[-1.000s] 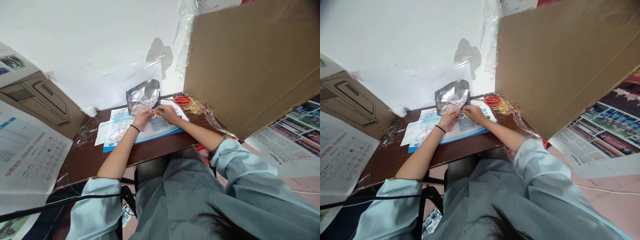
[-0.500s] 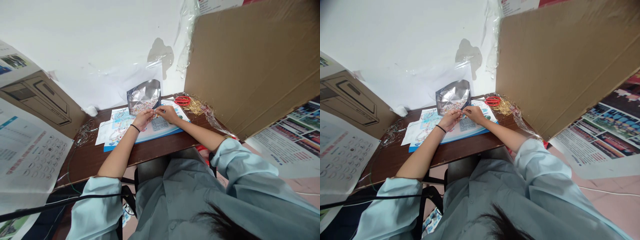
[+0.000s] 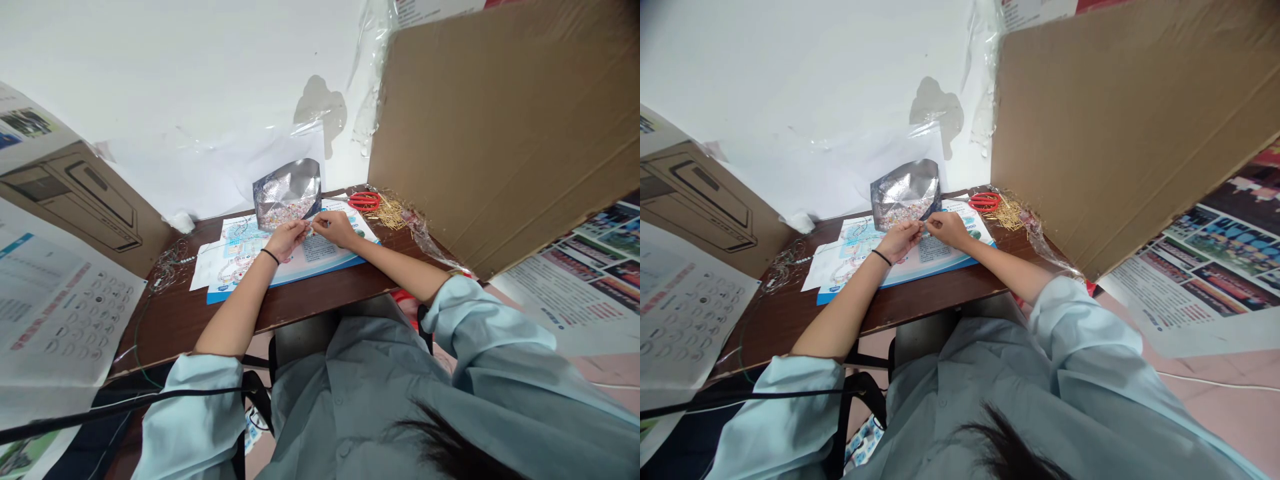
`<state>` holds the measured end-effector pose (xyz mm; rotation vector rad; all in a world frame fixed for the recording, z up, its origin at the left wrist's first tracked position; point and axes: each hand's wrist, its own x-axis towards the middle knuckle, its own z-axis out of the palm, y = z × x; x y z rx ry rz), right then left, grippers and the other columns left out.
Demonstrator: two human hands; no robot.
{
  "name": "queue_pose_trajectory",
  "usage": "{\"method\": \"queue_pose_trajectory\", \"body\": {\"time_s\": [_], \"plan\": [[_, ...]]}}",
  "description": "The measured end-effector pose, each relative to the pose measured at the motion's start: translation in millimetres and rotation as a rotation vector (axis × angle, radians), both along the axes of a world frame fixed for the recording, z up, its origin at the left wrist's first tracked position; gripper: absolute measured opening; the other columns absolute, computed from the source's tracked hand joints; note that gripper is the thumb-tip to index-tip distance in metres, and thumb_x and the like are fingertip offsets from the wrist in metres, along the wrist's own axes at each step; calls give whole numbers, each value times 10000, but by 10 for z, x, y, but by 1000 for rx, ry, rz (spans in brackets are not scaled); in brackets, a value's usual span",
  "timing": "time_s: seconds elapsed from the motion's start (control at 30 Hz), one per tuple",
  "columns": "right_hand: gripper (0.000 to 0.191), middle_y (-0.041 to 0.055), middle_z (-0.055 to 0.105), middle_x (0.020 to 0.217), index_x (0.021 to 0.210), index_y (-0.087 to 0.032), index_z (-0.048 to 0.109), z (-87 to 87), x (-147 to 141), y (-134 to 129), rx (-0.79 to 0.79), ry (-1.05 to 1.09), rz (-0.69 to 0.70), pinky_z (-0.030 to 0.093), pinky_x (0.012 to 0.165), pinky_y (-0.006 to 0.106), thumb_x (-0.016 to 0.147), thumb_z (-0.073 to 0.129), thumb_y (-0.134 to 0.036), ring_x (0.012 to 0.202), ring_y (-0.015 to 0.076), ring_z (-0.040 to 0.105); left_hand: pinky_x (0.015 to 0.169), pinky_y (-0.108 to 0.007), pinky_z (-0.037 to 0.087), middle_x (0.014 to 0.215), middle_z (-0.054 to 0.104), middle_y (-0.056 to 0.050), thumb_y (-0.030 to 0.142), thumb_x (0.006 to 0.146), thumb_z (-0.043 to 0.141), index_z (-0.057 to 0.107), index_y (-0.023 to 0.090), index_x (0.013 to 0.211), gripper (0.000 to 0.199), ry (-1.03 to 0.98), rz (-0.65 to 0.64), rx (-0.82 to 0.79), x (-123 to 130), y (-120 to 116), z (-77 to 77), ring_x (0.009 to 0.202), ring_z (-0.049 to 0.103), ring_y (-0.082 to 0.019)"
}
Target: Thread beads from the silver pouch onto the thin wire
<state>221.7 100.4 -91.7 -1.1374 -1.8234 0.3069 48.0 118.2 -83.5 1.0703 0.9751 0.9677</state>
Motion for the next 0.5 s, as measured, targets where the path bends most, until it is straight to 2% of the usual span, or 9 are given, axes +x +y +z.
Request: {"method": "queue_pose_trajectory", "body": {"time_s": [0.23,0.5], "plan": [[187,-4,607,614,688,-160,686,-32,0,14,21,-28,6,353,633,250,824,582,-237,594,115,487,671,-176,473,750,675,-21,125,773,776,719,123,798,63,-29,6,-8,11,-12,-4,666,564,-53],[185,0,612,621,702,-159,696,-47,-1,23,17,-47,-3,343,638,255,825,589,-245,600,117,482,742,-211,472,792,690,-23,177,656,864,734,130,802,202,-10,2,7,11,-5,-23,727,576,-68]]}}
